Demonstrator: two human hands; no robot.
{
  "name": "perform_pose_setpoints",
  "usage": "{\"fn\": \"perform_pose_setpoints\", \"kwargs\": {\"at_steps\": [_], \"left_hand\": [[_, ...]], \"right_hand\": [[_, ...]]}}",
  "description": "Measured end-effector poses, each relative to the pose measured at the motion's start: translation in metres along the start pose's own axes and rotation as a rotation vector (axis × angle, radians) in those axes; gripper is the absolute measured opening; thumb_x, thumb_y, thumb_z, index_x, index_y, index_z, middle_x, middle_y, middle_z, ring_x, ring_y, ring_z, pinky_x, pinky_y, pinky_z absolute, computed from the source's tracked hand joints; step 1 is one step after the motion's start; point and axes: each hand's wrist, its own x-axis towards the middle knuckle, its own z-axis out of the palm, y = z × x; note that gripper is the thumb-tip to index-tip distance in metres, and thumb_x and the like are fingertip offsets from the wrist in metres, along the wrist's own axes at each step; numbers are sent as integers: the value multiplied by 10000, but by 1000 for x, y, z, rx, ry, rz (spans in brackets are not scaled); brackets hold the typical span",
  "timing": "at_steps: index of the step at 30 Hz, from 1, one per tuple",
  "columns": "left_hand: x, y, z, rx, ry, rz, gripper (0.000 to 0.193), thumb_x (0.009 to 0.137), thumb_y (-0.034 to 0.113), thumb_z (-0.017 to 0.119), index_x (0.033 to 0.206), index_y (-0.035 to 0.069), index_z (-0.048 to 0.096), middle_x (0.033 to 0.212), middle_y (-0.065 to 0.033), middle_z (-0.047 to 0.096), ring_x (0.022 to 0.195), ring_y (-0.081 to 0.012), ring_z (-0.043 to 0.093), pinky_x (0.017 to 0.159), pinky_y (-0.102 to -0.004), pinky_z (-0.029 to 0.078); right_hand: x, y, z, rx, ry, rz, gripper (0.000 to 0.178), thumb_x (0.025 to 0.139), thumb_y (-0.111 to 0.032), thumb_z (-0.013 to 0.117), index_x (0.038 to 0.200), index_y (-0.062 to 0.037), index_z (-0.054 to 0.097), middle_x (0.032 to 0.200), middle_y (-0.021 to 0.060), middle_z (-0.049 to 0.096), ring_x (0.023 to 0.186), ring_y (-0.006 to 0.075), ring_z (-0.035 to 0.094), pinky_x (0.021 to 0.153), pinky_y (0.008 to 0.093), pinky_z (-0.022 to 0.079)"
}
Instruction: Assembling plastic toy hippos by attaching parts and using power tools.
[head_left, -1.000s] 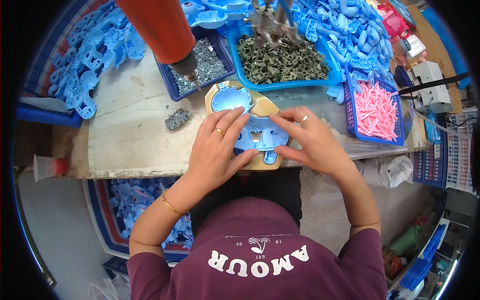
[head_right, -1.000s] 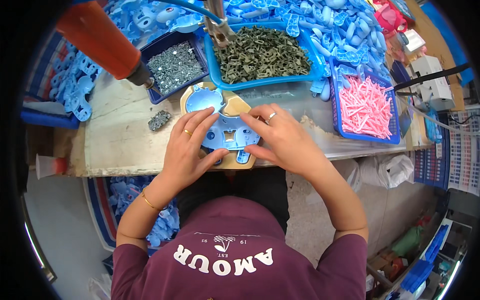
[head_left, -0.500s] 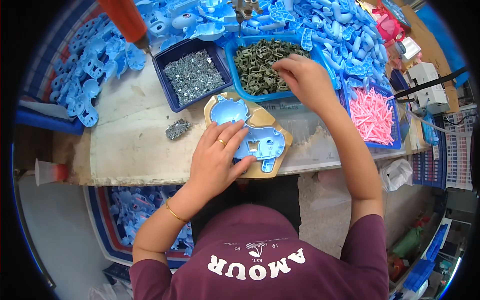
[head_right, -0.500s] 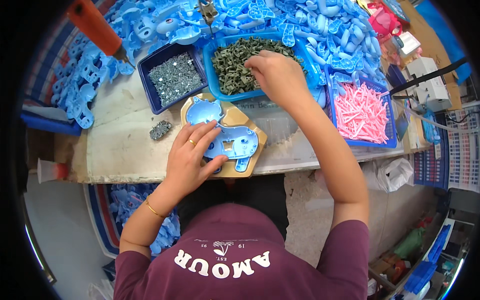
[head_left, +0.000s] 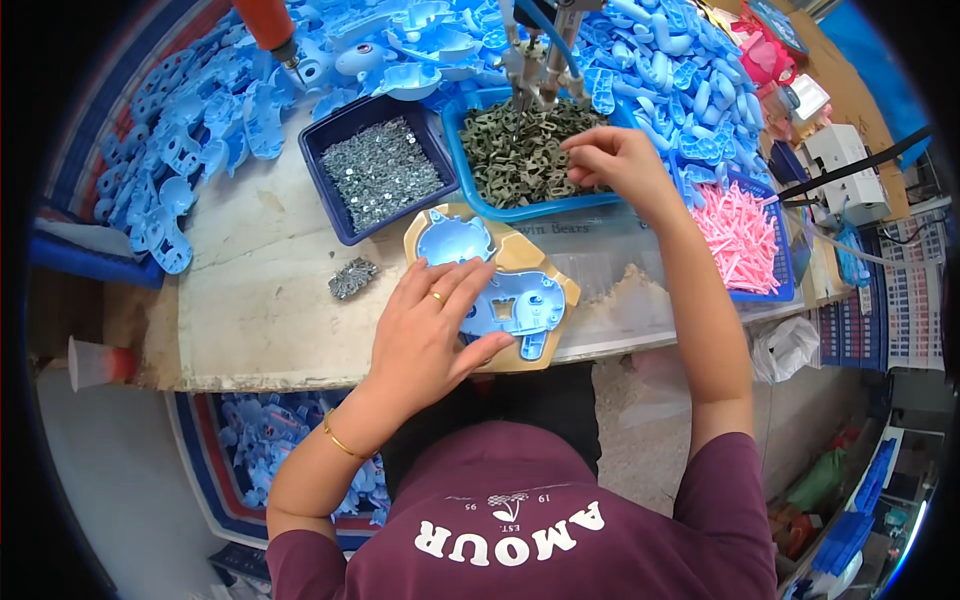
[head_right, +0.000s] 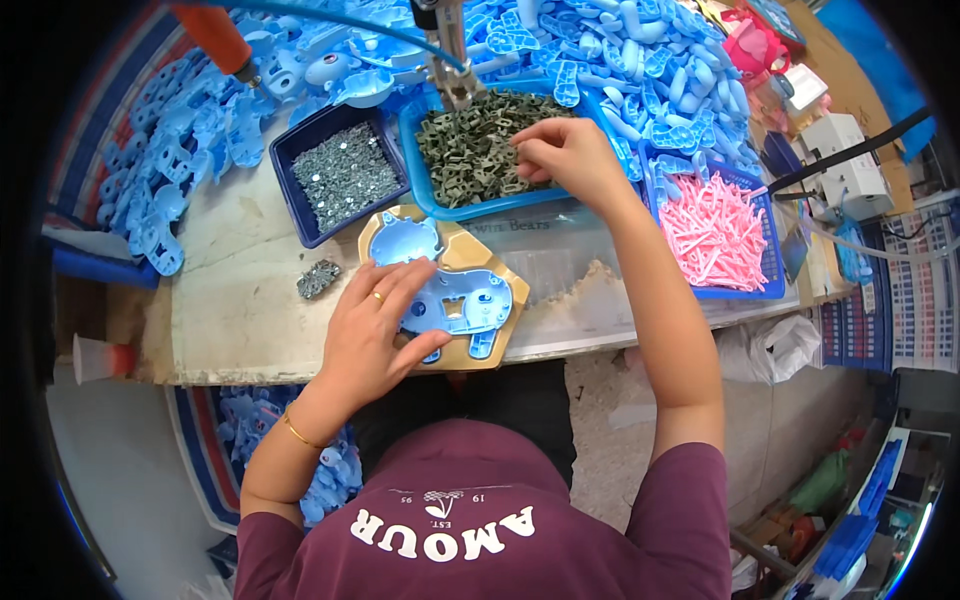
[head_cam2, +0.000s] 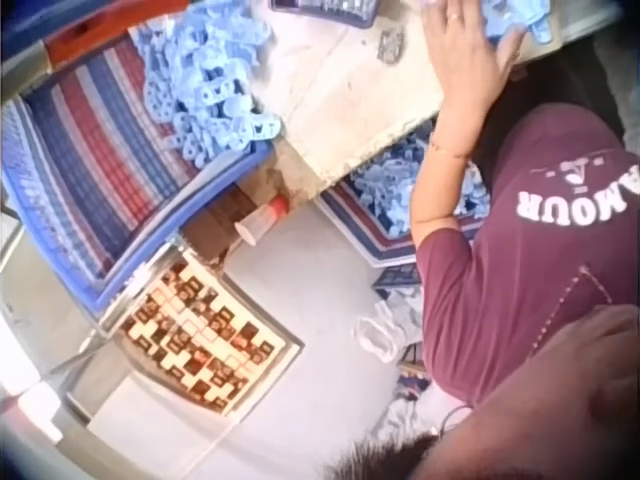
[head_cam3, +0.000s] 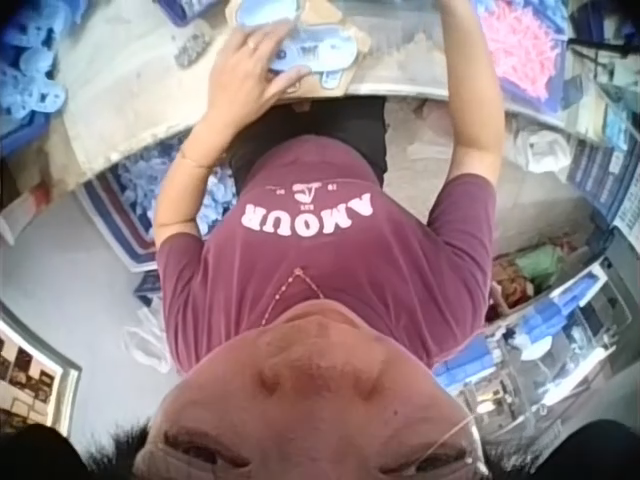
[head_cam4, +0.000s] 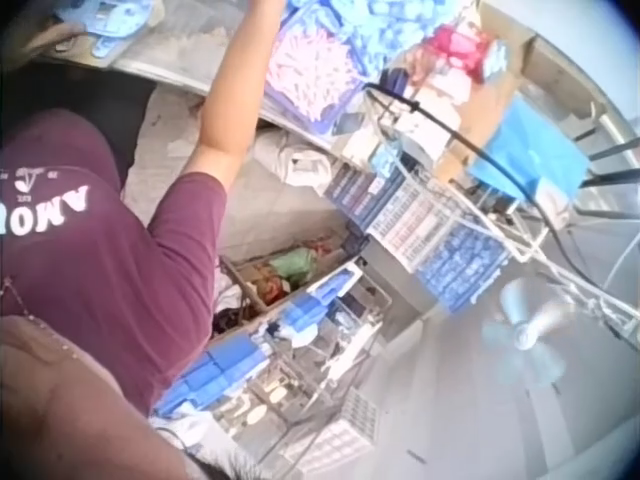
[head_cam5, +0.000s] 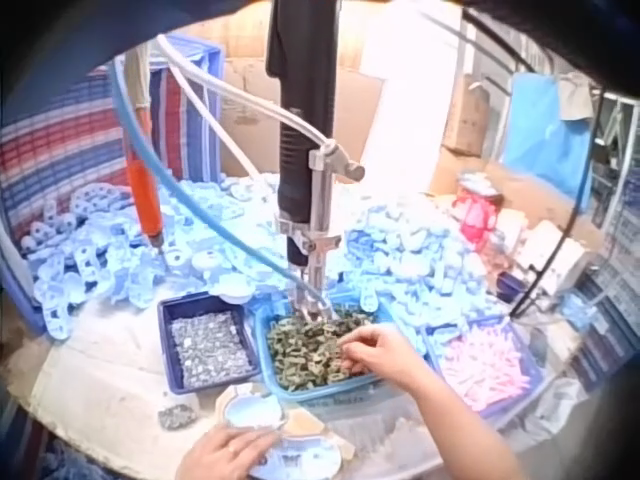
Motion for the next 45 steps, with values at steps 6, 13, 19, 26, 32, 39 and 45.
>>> {"fn": "perform_pose_setpoints", "kwargs": {"at_steps": [6,13,19,26,32,39,45], "left_hand": [[15,18,-4,-12,156,62,508,861,274,771,1297,59,625,1296,-111,655,1150,-323,606,1086,-474,432],[8,21,13,-964,157,-324,119,976,-7,627,1086,-51,638,1144,-161,719,1025,-168,694,891,-303,567],[0,9,-9,-1083,147,-392,143,1011,27,584,1128,-47,620,1181,-177,689,1050,-187,678,922,-359,599],[0,10,-5,-1097,96,-394,168,1008,46,597,1145,-43,634,1167,-157,693,1038,-196,686,930,-363,593],[-1,7,-4,-1129,108,-443,211,1024,99,588,1174,-43,633,1155,-153,700,1022,-205,701,920,-346,588],[6,5,-9,-1177,37,-627,240,1013,122,626,1162,-63,662,1106,-141,720,945,-201,731,839,-290,593],[9,4,-5,-1242,40,-643,246,1006,145,645,1137,-57,695,1053,-126,734,927,-172,726,823,-277,596]], "right_hand": [[-85,-27,22,360,-318,113,206,929,-93,664,1080,28,734,876,90,744,773,141,722,693,266,574],[-129,-22,35,341,-203,-35,187,946,-99,683,1055,46,727,906,91,745,821,139,713,728,264,572],[-118,73,-105,-799,482,57,210,859,-175,725,999,-21,748,888,146,728,788,268,697,734,362,547],[-108,99,-105,-920,430,104,249,811,-299,730,891,-66,762,892,126,724,816,297,702,726,414,544],[-101,113,-130,-445,490,233,153,892,-139,667,955,-4,703,909,62,731,806,126,679,708,282,514],[-103,53,-92,102,299,-24,122,984,-139,639,1067,-51,624,918,29,697,861,96,648,769,253,505],[-122,-43,36,-56,-224,-269,141,919,-87,720,1034,-8,702,892,39,719,801,95,667,695,251,501]]}}
